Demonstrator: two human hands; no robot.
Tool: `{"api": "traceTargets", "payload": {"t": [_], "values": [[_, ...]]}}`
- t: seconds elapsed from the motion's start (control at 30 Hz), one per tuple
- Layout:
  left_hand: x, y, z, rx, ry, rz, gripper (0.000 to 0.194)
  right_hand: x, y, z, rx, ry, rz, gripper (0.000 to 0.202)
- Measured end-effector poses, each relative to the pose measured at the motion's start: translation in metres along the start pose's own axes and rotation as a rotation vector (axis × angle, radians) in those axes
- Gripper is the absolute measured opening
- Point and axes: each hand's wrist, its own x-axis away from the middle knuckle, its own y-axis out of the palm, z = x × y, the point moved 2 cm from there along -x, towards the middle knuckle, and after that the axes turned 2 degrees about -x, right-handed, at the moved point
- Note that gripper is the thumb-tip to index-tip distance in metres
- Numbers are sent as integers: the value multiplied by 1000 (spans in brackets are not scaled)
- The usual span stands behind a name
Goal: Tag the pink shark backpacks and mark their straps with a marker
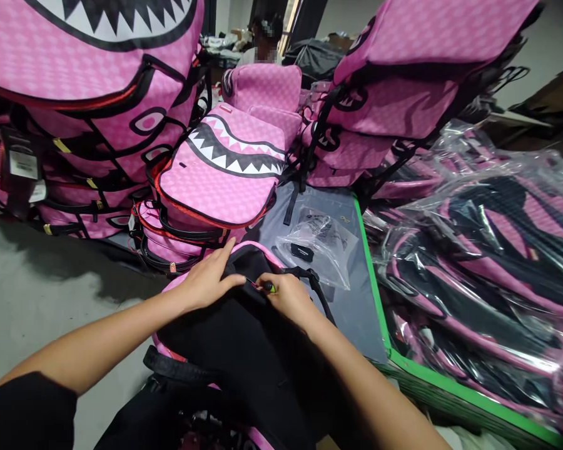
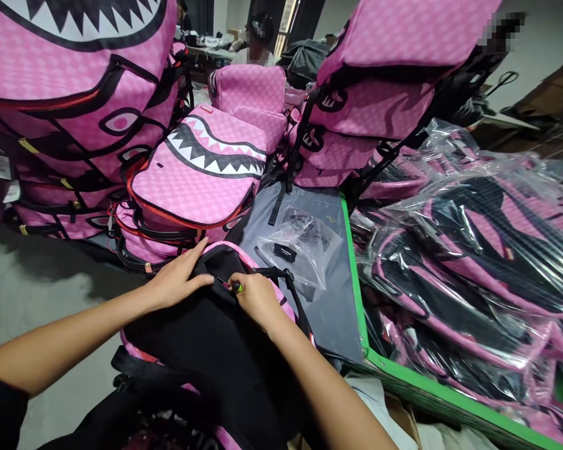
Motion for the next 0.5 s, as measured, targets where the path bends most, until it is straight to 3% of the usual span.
{"api": "traceTargets", "payload": {"t": [0.1, 0.2, 0.4, 0.5], "values": [[20, 13, -15, -101, -41, 49, 95, -6, 5, -8, 167, -45, -53, 32], [25, 23, -21, -143, -20, 89, 94, -14, 12, -12, 235, -88, -95, 33], [24, 25, -24, -149, 38, 149, 99, -13, 9, -13, 245, -95, -160, 32], [25, 25, -26, -141, 56, 165, 98, -8, 5, -14, 246, -72, -112, 39]]}}
